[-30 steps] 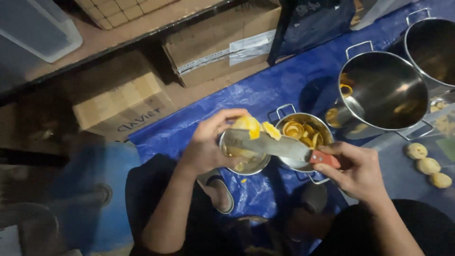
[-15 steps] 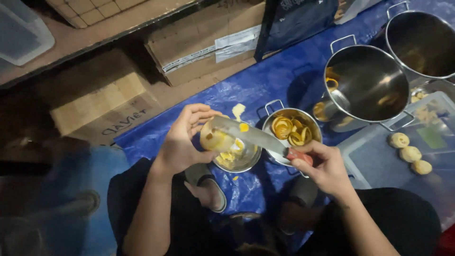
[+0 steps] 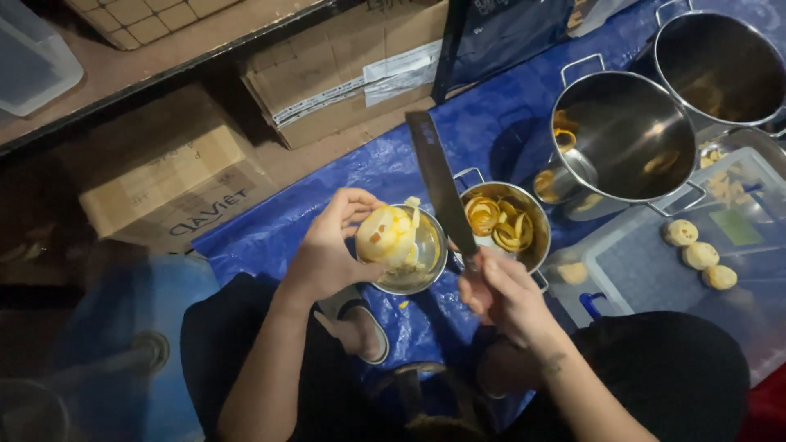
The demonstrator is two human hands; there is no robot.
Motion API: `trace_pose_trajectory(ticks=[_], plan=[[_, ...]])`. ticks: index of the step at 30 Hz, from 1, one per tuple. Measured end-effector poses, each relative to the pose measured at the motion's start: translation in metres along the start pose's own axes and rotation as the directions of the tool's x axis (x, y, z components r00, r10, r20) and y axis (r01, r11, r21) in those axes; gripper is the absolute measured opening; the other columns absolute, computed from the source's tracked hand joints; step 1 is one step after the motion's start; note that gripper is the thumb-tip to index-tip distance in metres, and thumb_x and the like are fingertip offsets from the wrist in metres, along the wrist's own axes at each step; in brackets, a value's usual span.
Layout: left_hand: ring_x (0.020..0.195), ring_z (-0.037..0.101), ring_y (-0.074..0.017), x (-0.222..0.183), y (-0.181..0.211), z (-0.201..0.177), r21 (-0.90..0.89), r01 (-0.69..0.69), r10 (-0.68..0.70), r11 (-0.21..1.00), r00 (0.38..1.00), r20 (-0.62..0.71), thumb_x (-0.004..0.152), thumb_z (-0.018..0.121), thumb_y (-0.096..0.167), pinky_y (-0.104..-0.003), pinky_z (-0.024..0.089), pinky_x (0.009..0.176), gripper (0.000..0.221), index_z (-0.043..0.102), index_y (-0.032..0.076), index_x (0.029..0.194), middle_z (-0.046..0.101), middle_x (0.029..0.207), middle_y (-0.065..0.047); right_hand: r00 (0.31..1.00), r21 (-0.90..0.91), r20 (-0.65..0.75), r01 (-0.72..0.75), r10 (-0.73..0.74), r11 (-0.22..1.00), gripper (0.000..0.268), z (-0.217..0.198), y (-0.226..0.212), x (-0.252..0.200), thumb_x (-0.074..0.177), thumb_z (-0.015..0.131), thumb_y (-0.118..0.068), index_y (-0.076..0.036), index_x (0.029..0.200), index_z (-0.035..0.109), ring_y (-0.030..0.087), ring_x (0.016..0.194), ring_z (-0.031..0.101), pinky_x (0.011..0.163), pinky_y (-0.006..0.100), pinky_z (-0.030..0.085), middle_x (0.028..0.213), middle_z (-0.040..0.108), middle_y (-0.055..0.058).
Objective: Peeling oranges with a knife and separating the peels from the fruit into different metal containers.
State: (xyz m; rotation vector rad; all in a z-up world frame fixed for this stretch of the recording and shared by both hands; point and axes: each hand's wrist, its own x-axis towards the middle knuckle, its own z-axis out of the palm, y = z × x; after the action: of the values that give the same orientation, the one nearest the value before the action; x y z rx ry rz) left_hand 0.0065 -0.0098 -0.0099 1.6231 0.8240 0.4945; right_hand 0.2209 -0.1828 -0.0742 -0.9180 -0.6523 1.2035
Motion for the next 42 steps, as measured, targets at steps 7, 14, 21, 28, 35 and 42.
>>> trace_pose_trajectory(ticks=[7, 14, 21, 28, 35, 42], plan=[[0.127, 0.062, -0.0429, -0.003, -0.007, 0.009, 0.117, -0.002, -0.002, 0.993, 0.999, 0.038, 0.049, 0.088, 0.003, -0.045, 0.055, 0.102, 0.082, 0.056, 0.010, 0.125, 0.070, 0.127, -0.022, 0.991, 0.148, -0.045, -0.121, 0.129, 0.982, 0.025, 0.028, 0.041, 0.027, 0.098, 0.065, -0.025, -0.001, 0.098, 0.062, 0.026, 0.042, 0.051, 0.033, 0.030, 0.038, 0.059, 0.055, 0.023], [0.120, 0.069, -0.0351, -0.010, -0.009, -0.006, 0.173, 0.078, -0.071, 0.982, 0.997, -0.042, 0.048, 0.090, 0.010, -0.040, 0.058, 0.098, 0.074, 0.061, 0.016, 0.116, 0.074, 0.122, -0.012, 0.898, -0.055, -0.333, -0.324, 0.289, 0.945, 0.032, 0.013, 0.053, 0.038, 0.108, 0.055, -0.033, -0.006, 0.093, 0.061, 0.019, 0.043, 0.047, 0.033, 0.026, 0.031, 0.062, 0.055, 0.014], [0.110, 0.070, -0.0304, -0.001, -0.028, -0.023, -0.070, -0.020, -0.003, 0.997, 0.946, -0.323, 0.051, 0.088, 0.003, -0.034, 0.060, 0.088, 0.076, 0.056, 0.005, 0.121, 0.068, 0.120, -0.021, 0.559, -0.298, -0.540, -0.826, 0.629, 0.479, 0.053, -0.081, 0.179, 0.029, 0.103, 0.047, -0.044, 0.002, 0.085, 0.067, 0.023, 0.028, 0.055, 0.022, 0.034, 0.040, 0.062, 0.072, 0.018], [0.114, 0.068, -0.0318, -0.003, -0.021, -0.024, -0.130, -0.078, 0.019, 0.988, 0.914, -0.405, 0.056, 0.089, 0.001, -0.034, 0.059, 0.088, 0.077, 0.054, -0.001, 0.125, 0.064, 0.123, -0.026, 0.541, -0.286, -0.582, -0.835, 0.608, 0.470, 0.068, -0.066, 0.183, 0.036, 0.101, 0.052, -0.050, 0.009, 0.079, 0.076, 0.024, 0.028, 0.054, 0.026, 0.034, 0.047, 0.043, 0.056, 0.017], [0.109, 0.067, -0.0213, 0.001, -0.019, -0.018, -0.253, -0.161, -0.001, 0.954, 0.843, -0.538, 0.055, 0.092, 0.001, -0.027, 0.059, 0.085, 0.084, 0.051, 0.001, 0.129, 0.063, 0.122, -0.015, 0.704, -0.453, -0.512, -0.708, 0.493, 0.541, 0.043, -0.094, 0.221, -0.009, 0.106, 0.048, -0.035, 0.001, 0.091, 0.066, 0.024, 0.047, 0.070, 0.044, 0.032, 0.057, 0.069, 0.075, 0.018], [0.111, 0.067, -0.0251, 0.008, -0.032, -0.014, -0.326, -0.178, -0.023, 0.928, 0.848, -0.529, 0.055, 0.094, -0.001, -0.031, 0.062, 0.084, 0.092, 0.050, -0.001, 0.135, 0.061, 0.124, -0.018, 0.715, -0.424, -0.543, -0.686, 0.440, 0.591, 0.046, -0.103, 0.233, -0.013, 0.102, 0.057, -0.041, 0.000, 0.087, 0.071, 0.025, 0.049, 0.069, 0.055, 0.035, 0.058, 0.067, 0.074, 0.017]])
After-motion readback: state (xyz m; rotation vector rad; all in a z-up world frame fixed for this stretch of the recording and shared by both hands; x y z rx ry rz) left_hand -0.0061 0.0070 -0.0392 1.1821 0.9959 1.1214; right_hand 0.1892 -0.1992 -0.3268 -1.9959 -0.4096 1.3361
